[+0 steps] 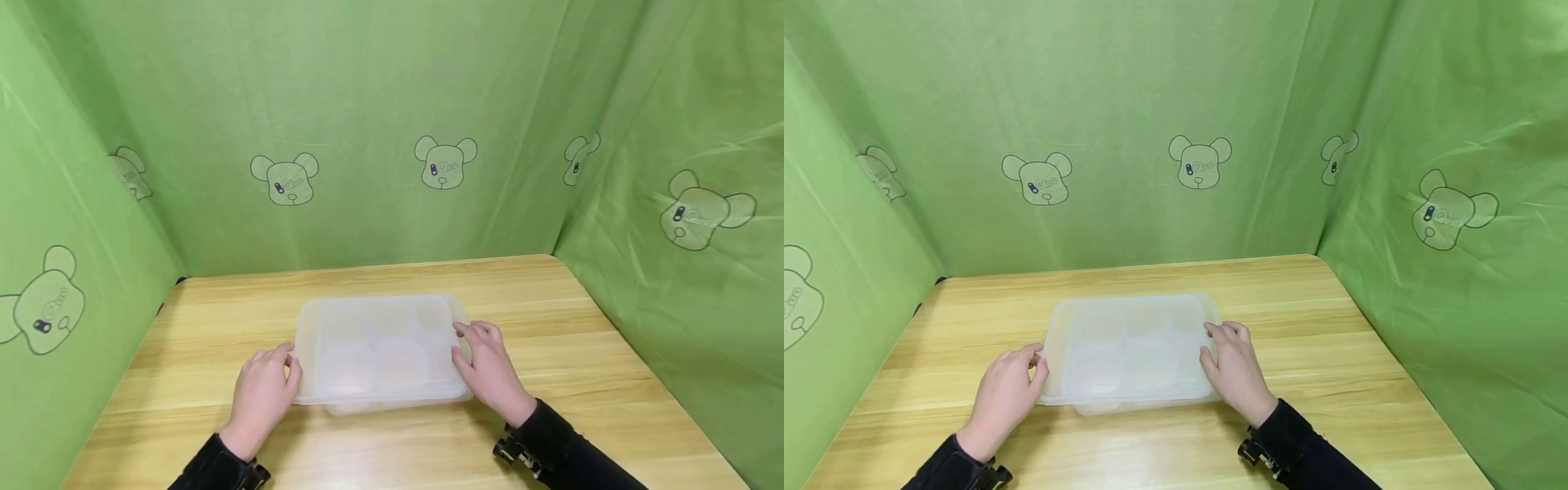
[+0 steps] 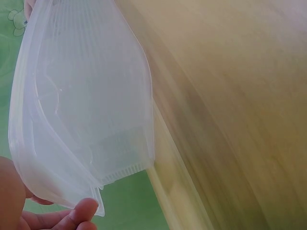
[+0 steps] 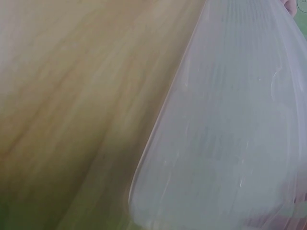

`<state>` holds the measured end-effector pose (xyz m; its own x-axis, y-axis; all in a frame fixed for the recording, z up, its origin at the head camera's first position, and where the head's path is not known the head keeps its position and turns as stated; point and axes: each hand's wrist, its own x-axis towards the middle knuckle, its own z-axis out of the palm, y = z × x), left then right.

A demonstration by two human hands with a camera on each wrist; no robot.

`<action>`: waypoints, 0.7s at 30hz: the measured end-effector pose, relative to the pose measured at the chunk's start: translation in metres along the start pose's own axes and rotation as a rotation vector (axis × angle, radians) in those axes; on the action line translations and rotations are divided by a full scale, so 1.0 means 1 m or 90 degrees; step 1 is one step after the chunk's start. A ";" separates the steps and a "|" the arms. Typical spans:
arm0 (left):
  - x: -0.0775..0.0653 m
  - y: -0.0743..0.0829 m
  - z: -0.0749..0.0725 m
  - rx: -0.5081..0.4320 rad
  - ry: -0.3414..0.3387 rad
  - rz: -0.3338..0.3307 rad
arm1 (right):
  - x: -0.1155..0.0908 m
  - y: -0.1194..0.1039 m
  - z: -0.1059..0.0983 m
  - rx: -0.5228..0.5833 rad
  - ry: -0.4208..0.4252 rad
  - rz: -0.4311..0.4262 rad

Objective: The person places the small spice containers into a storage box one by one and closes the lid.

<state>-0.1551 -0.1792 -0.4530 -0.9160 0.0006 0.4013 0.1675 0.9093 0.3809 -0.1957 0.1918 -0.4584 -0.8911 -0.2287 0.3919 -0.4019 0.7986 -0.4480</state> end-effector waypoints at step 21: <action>0.004 0.011 0.005 -0.015 0.038 0.039 | 0.007 0.004 -0.011 0.027 0.015 0.028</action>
<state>-0.1591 -0.1670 -0.4518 -0.8805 0.0304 0.4730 0.2314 0.8985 0.3730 -0.2015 0.1992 -0.4485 -0.9035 -0.1801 0.3889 -0.3708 0.7835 -0.4987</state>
